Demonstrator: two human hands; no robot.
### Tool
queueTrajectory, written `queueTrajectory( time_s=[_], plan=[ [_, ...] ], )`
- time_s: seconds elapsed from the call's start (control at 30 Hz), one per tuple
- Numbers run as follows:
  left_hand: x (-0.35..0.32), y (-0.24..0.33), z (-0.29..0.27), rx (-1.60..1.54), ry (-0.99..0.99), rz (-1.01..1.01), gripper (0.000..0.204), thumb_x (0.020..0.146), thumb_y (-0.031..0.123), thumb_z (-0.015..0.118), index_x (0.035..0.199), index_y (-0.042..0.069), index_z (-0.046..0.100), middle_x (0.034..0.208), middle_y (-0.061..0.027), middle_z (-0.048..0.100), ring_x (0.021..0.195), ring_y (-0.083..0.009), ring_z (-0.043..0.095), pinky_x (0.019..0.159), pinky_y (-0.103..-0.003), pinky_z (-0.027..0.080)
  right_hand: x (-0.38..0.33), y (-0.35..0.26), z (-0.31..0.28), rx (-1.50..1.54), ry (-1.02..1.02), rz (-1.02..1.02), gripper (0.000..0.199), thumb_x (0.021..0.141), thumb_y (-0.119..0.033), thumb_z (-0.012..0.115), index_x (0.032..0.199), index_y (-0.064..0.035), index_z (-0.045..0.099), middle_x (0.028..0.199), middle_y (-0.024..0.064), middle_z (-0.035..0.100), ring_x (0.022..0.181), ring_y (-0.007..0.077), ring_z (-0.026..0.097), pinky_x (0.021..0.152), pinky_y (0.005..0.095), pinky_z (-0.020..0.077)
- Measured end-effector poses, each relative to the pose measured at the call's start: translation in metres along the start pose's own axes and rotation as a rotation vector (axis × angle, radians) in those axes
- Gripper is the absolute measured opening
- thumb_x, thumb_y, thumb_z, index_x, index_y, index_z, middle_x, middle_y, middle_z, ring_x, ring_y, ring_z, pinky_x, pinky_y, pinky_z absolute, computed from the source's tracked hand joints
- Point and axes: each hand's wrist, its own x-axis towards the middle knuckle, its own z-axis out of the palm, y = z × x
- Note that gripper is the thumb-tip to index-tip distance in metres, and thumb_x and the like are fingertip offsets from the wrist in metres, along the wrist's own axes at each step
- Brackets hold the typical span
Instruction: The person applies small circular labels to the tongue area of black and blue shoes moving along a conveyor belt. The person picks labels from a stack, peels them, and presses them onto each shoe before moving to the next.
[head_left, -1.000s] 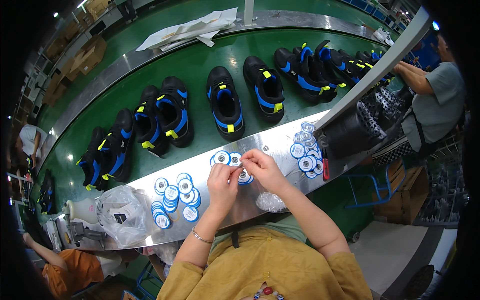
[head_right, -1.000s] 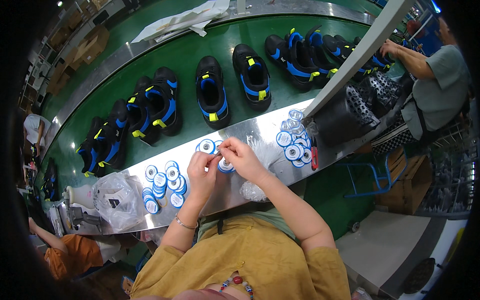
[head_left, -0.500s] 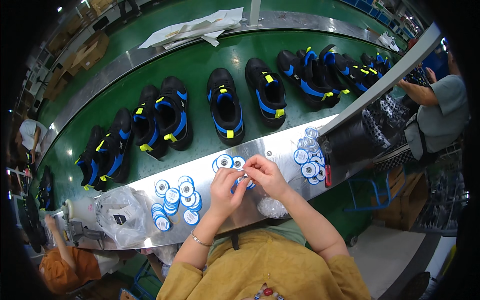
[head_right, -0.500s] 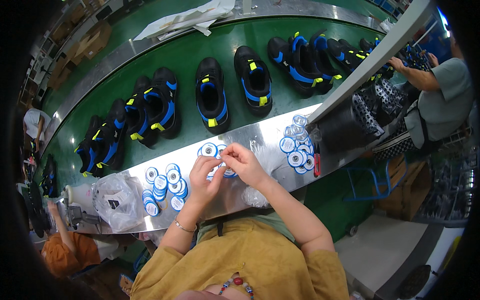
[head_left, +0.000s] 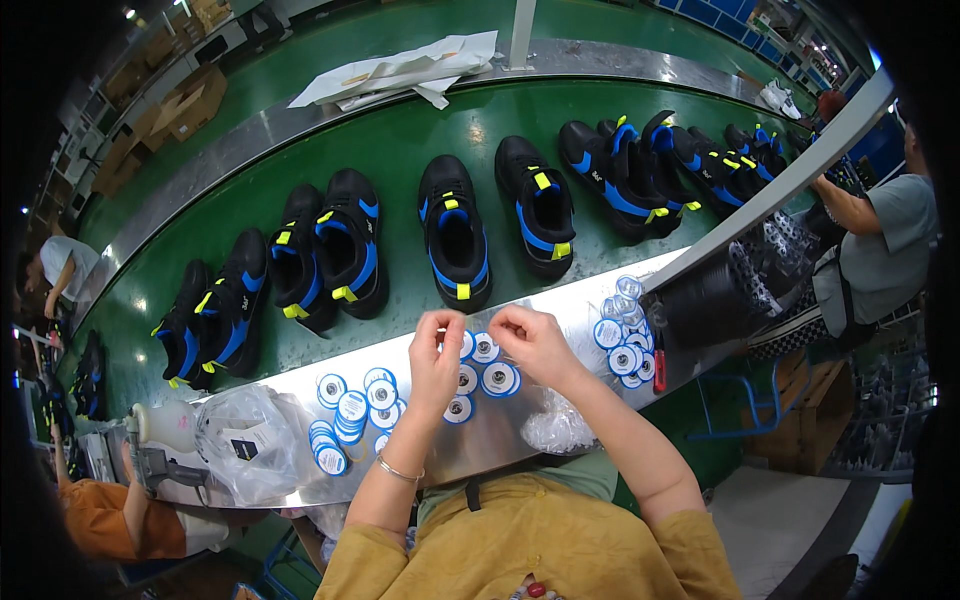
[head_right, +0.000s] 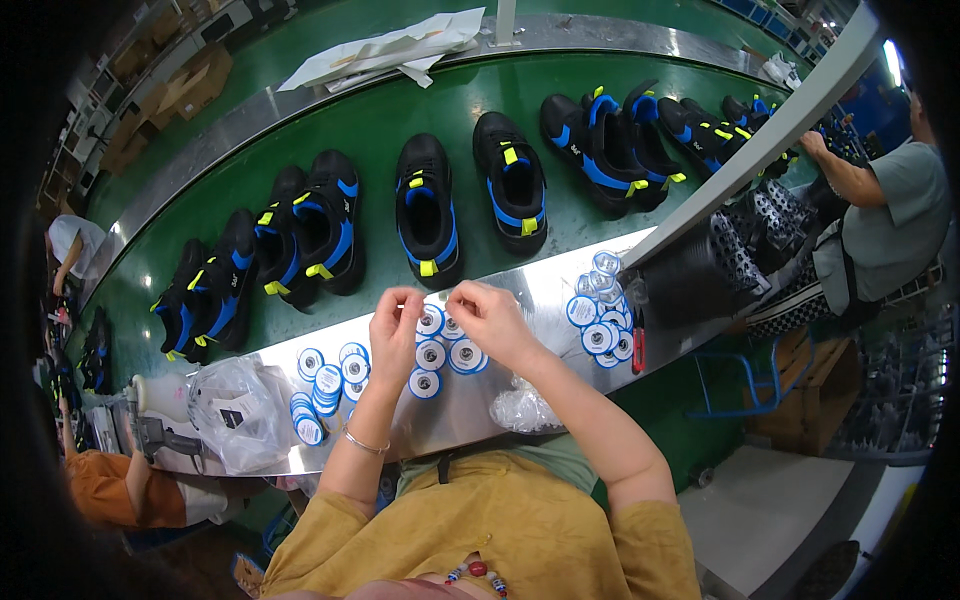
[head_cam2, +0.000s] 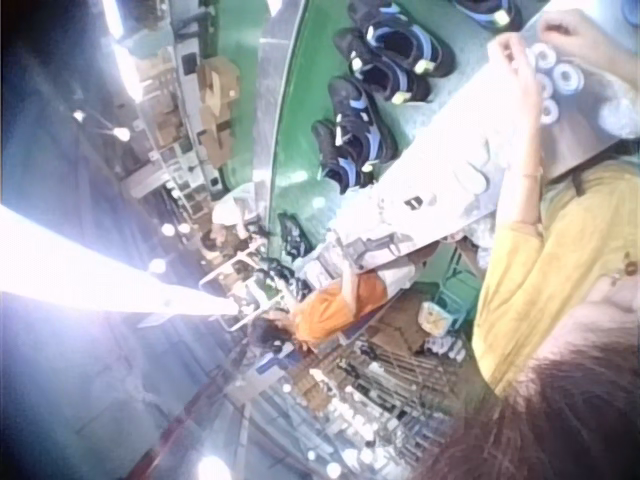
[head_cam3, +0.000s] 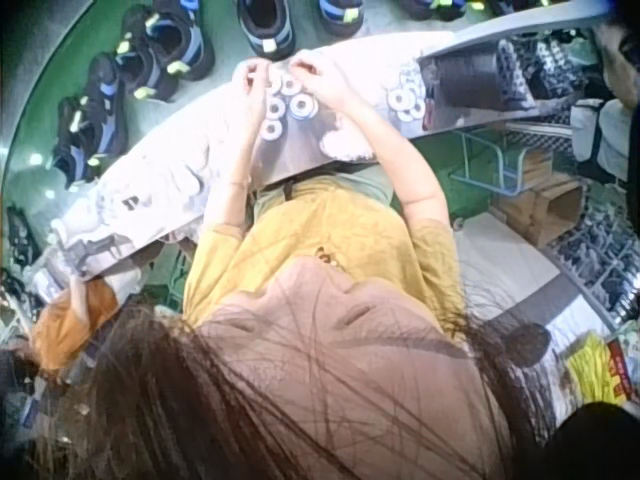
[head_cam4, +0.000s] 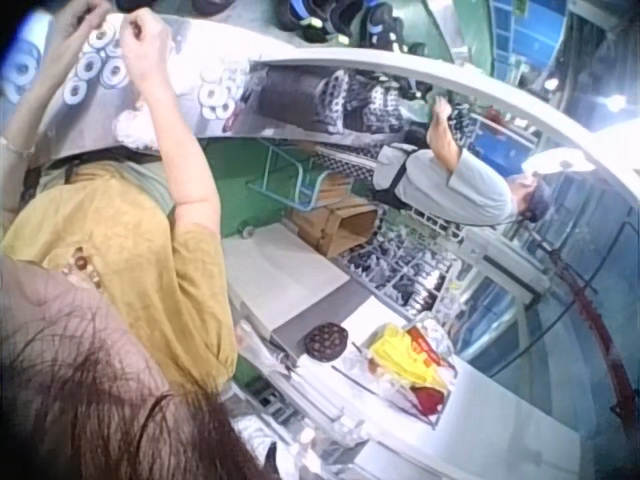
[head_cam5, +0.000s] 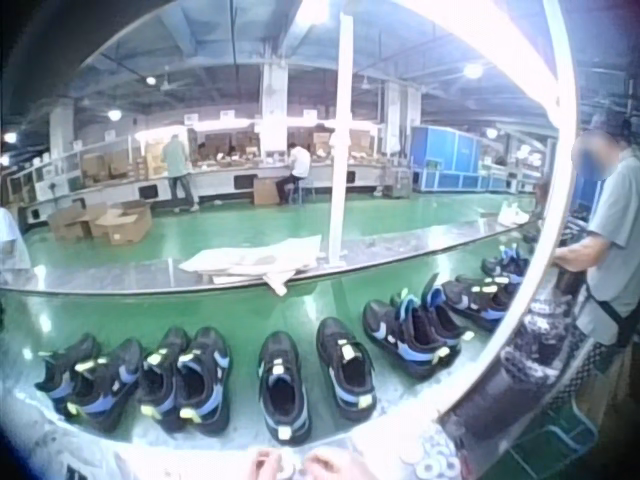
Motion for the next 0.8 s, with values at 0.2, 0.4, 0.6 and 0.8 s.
queueTrajectory(
  time_s=[0.2,0.4,0.6,0.8],
  plan=[
    [0.030,-0.019,0.012,0.006,0.090,-0.037,0.015,0.091,0.002,0.063,0.104,-0.002,0.058,0.094,-0.0051,0.062,0.082,-0.0094,0.059,0.072,-0.022,0.050,0.019,0.006,-0.005,-0.379,0.174,-0.186,0.006,0.083,-0.009,0.062,0.084,-0.0031,0.063,0.079,0.0133,0.064,0.071,0.0321,0.062,0.062,0.0396,0.0482],
    [0.035,-0.020,0.012,-0.019,0.115,-0.052,0.011,0.090,0.003,0.065,0.100,-0.002,0.062,0.088,-0.0043,0.066,0.074,-0.0080,0.060,0.066,-0.022,0.050,0.027,0.010,-0.012,-0.488,0.151,-0.210,0.007,0.084,-0.011,0.063,0.084,-0.0041,0.064,0.077,0.0119,0.063,0.070,0.0296,0.062,0.062,0.0386,0.0478],
    [0.037,-0.017,0.011,-0.105,0.100,-0.111,0.010,0.091,0.001,0.063,0.100,-0.001,0.060,0.087,-0.0027,0.063,0.074,-0.0072,0.059,0.067,-0.019,0.049,0.040,0.004,-0.003,-0.401,0.084,-0.209,0.009,0.085,-0.013,0.062,0.084,-0.0043,0.063,0.078,0.0122,0.063,0.072,0.0318,0.062,0.063,0.0408,0.0480],
    [0.036,-0.017,0.002,-0.176,0.108,-0.122,0.006,0.090,0.004,0.064,0.095,0.002,0.062,0.085,-0.0015,0.062,0.073,-0.0071,0.058,0.064,-0.020,0.049,0.050,0.003,0.010,-0.420,0.047,-0.198,0.010,0.086,-0.013,0.064,0.089,-0.0030,0.064,0.075,0.0118,0.062,0.065,0.0268,0.061,0.058,0.0356,0.0458]
  ],
)
